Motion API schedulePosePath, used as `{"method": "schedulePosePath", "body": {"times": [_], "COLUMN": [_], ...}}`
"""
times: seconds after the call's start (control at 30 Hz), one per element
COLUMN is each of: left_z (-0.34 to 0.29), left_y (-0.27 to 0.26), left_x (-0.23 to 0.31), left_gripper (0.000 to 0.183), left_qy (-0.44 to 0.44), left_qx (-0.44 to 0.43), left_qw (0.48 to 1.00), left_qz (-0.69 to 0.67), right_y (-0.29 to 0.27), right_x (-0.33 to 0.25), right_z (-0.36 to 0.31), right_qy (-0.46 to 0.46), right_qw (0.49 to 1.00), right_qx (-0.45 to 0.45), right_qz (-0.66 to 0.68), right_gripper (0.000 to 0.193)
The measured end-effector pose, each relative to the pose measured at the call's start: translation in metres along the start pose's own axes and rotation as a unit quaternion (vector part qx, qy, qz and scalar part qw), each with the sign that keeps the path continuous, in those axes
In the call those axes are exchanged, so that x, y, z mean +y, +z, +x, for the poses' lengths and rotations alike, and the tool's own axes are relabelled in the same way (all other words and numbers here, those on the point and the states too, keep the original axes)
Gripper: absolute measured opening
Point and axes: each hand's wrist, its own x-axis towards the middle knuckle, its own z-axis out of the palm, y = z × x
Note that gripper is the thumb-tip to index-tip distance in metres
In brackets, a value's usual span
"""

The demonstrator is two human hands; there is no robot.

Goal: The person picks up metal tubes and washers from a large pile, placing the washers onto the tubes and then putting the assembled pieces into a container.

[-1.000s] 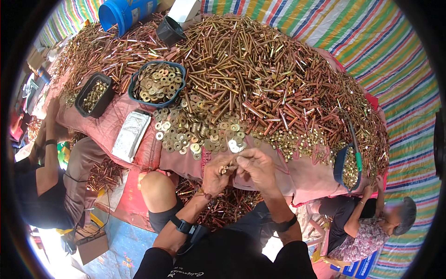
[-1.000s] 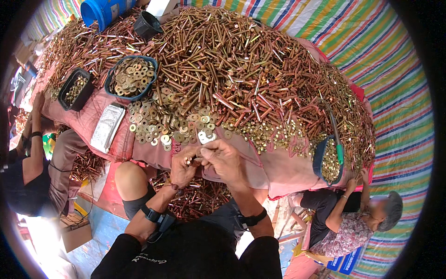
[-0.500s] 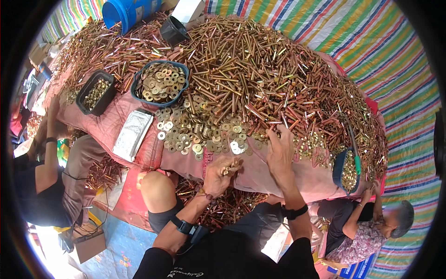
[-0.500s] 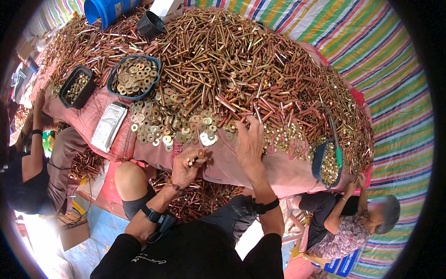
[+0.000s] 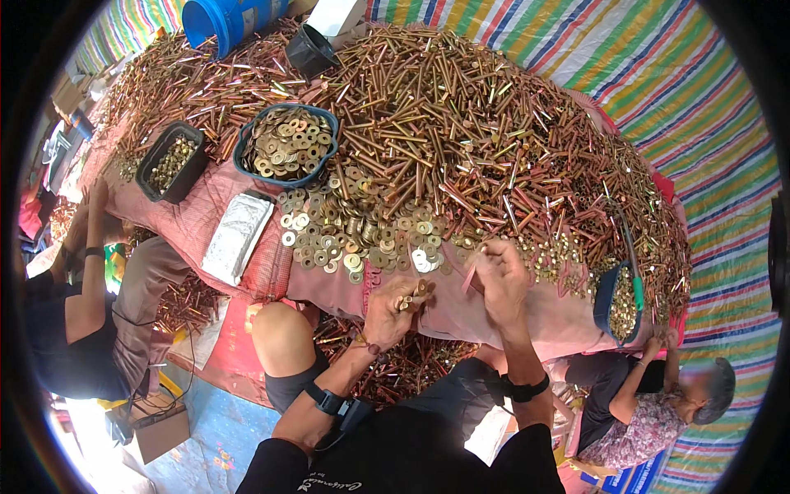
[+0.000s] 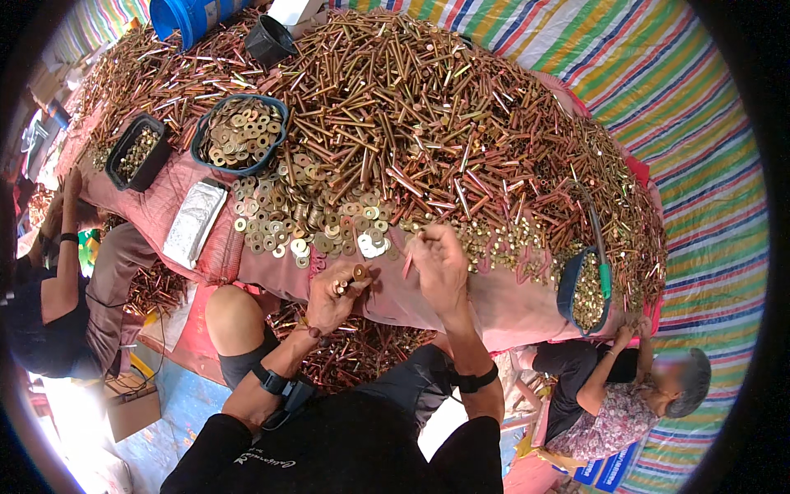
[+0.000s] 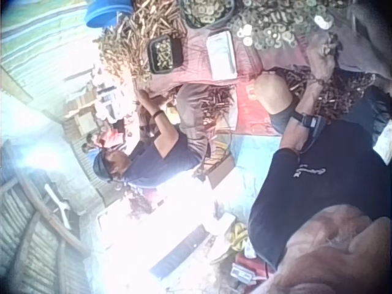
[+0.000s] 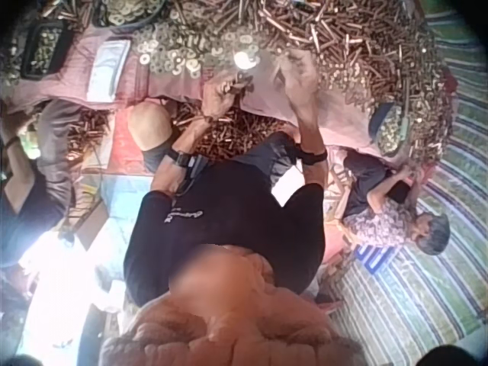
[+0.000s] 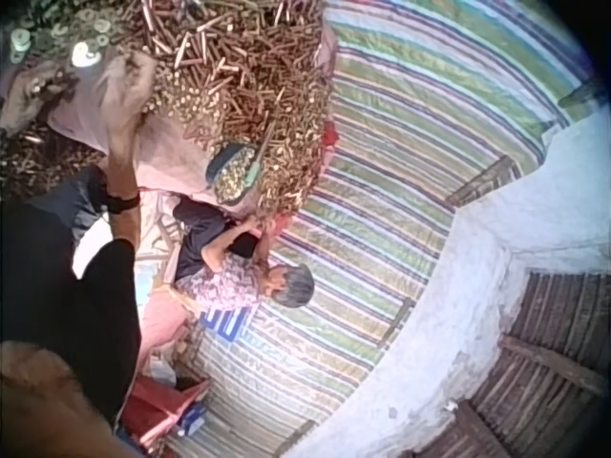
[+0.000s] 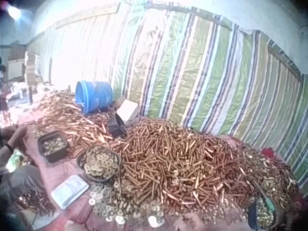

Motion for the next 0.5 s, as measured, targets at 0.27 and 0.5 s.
{"method": "schedulePosePath", "body": {"times": [0.27, 0.5], "left_z": [-0.001, -0.003], "left_y": [0.004, 0.004], "left_x": [-0.003, -0.01], "left_gripper": [0.02, 0.024], "left_qy": [0.021, 0.037], "left_qx": [0.007, 0.007], "left_qw": [1.0, 0.999], "left_qz": [0.003, 0.013], "right_y": [0.022, 0.035], "right_x": [0.018, 0.013], "right_z": [-0.017, -0.022], "right_qy": [0.134, 0.253], "right_qw": [0.977, 0.953], "right_qx": [-0.166, -0.129], "right_qz": [-0.026, 0.104], "right_gripper": [0.025, 0.031]}}
